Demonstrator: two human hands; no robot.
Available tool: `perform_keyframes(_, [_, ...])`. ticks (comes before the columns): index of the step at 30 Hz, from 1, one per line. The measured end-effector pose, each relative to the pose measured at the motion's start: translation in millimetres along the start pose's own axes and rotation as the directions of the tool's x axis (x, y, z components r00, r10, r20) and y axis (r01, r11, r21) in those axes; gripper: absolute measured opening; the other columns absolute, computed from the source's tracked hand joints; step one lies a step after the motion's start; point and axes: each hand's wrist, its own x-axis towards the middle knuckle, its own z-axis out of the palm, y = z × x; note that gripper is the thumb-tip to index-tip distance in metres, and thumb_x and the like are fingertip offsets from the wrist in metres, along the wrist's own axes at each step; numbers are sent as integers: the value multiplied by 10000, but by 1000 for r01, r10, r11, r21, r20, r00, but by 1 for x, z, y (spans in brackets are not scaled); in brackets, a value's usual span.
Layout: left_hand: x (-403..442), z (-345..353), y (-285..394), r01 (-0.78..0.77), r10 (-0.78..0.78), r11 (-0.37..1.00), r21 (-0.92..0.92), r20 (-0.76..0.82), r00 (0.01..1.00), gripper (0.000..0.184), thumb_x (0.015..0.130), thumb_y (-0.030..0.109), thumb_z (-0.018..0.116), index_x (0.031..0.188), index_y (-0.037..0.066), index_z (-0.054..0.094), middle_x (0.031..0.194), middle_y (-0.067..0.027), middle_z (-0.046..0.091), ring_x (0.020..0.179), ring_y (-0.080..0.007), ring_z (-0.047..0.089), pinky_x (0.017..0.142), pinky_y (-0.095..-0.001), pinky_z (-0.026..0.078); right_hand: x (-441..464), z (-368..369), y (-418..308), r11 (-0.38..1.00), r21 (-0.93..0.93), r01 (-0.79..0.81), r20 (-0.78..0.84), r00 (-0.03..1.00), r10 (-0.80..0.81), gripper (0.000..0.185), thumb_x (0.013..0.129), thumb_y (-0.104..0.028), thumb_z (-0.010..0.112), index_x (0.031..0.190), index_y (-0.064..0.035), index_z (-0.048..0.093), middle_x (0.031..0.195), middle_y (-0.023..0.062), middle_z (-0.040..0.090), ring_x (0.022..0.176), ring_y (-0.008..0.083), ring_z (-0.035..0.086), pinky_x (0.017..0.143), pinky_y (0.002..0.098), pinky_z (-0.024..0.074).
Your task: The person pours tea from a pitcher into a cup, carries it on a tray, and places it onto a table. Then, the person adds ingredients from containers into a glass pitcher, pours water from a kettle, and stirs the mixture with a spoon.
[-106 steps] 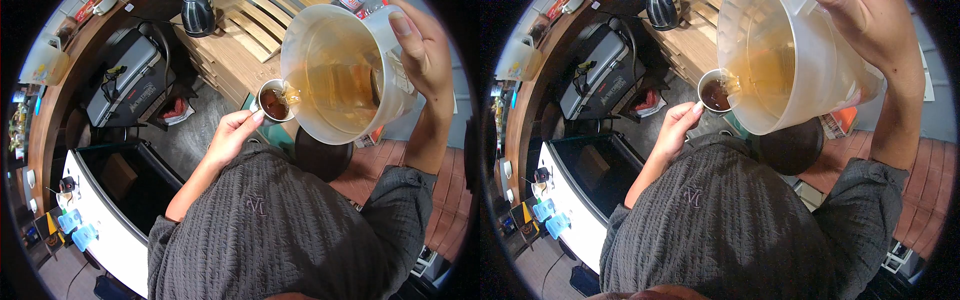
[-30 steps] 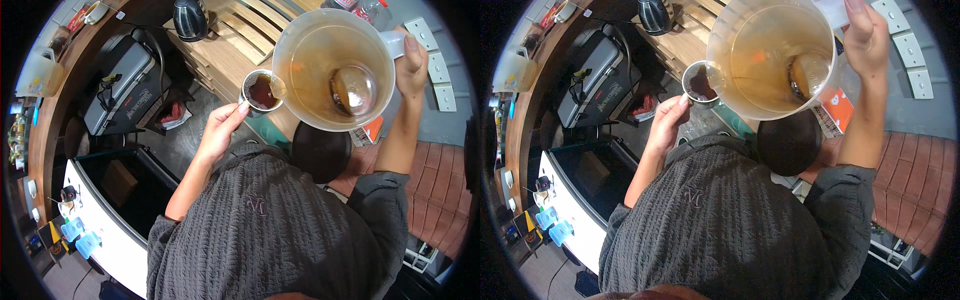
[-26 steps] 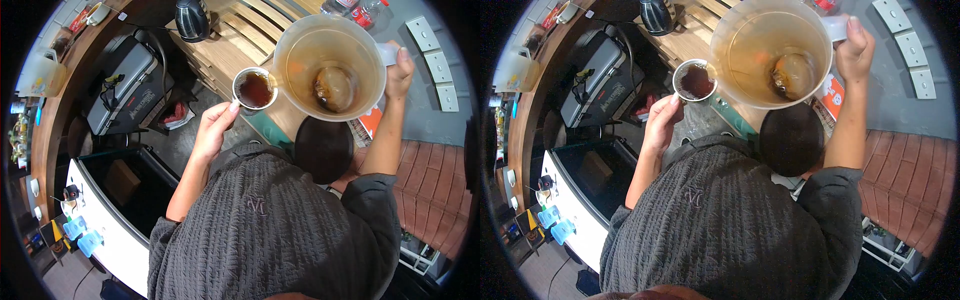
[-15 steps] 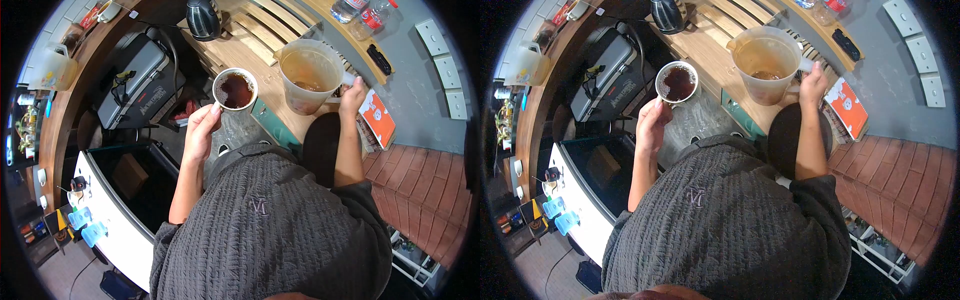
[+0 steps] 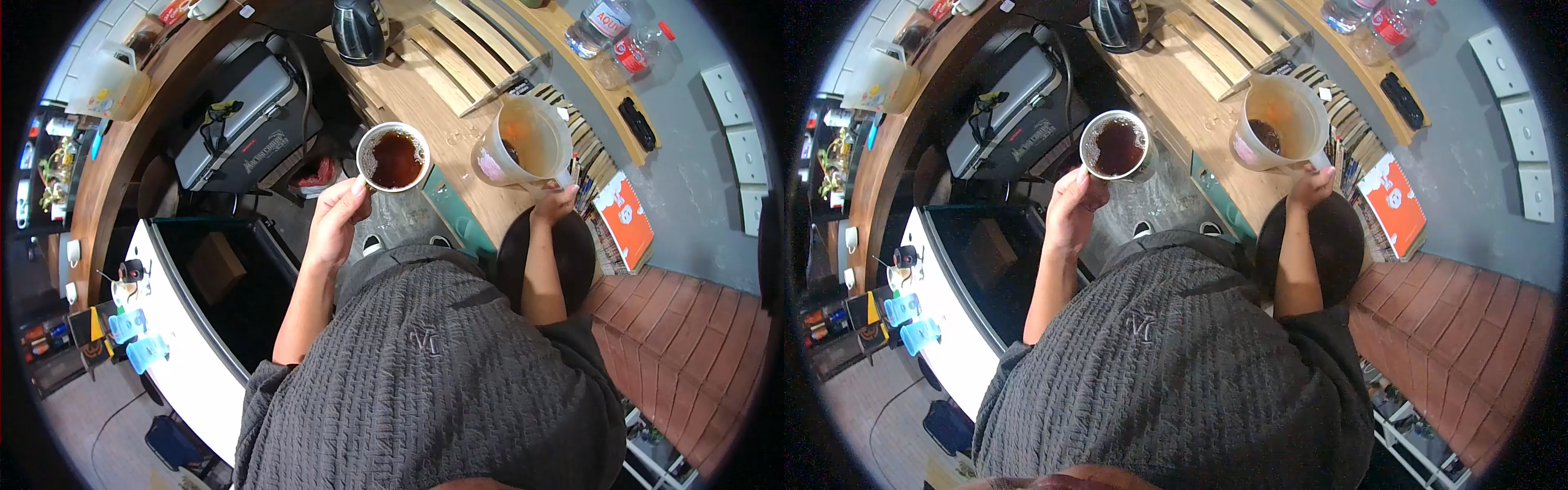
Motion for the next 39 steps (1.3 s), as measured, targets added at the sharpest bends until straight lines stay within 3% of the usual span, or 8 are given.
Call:
perform_keyframes(4, [-5, 7, -1, -3, 3, 1000, -5, -49, 999, 321, 971, 298, 547, 738, 77, 543, 644, 64, 361, 610, -78, 290, 572, -263, 225, 3, -6, -9, 943, -107, 316, 100, 947, -306, 340, 987, -267, 405, 1018, 40, 548, 955, 119, 556, 843, 202, 507, 776, 355, 423])
perform_keyframes(6, [-10, 12, 1, 15, -13, 1000, 21, -90, 996, 326, 967, 303, 546, 734, 76, 534, 652, 61, 362, 621, -81, 292, 580, -266, 229, -6, 5, -46, 903, -168, 396, -147, 895, -420, 265, 949, -152, 480, 1138, 34, 468, 1032, 132, 488, 917, 216, 463, 842, 377, 396])
perform_keyframes(11, [-40, 7, -7, 11, -5, 999, 33, -186, 982, 380, 901, 402, 587, 877, 25, 622, 718, 4, 520, 652, -108, 408, 616, -277, 300, -26, 20, -105, 821, 199, 535, 314, 758, -571, 209, 893, -62, 554, 1074, 13, 482, 997, 120, 511, 874, 194, 488, 792, 320, 413])
perform_keyframes(14, [-64, 11, -10, -6, 7, 1000, 4, -287, 958, 432, 879, 416, 609, 982, -1, 656, 798, -27, 614, 694, -119, 483, 648, -276, 346, -59, 59, -149, 878, 359, 316, 760, 448, -472, 184, 817, -67, 656, 964, 1, 569, 877, 106, 570, 749, 201, 543, 703, 321, 458])
perform_keyframes(17, [-87, 21, -2, -71, 82, 997, 41, -438, 895, 360, 939, 358, 557, 700, 94, 512, 636, 48, 366, 618, -82, 304, 584, -276, 238, -100, 101, -179, 900, 420, 118, 906, 5, -423, 533, 724, -166, 800, 1171, -3, 560, 1046, 117, 592, 920, 207, 578, 826, 325, 463])
perform_keyframes(20, [-119, 16, 6, -119, 126, 992, 48, -534, 836, 358, 944, 352, 553, 699, 94, 510, 635, 56, 366, 610, -74, 300, 576, -266, 233, -156, 133, -201, 878, 475, -54, 839, -274, -470, 829, 623, -271, 885, 1315, -16, 505, 1190, 120, 580, 1030, 221, 578, 870, 335, 447])
perform_keyframes(25, [-183, -15, 19, -213, 194, 976, 54, -661, 724, 344, 952, 354, 568, 830, 39, 632, 670, 64, 425, 619, -61, 315, 577, -254, 252, -258, 165, -219, 863, 479, -158, 735, -466, -493, 955, 569, -328, 914, 1364, -50, 465, 1307, 153, 559, 1200, 290, 555, 1044, 400, 405])
perform_keyframes(39, [-436, -147, 56, -352, 347, 910, 219, -868, 356, 314, 1007, 288, 499, 771, 84, 529, 721, 81, 384, 689, -44, 324, 638, -219, 289, -611, 165, -259, 799, 426, -424, 316, -758, -570, 893, 580, -136, 924, 1327, 34, 465, 1203, 145, 628, 1119, 223, 613, 974, 353, 477])
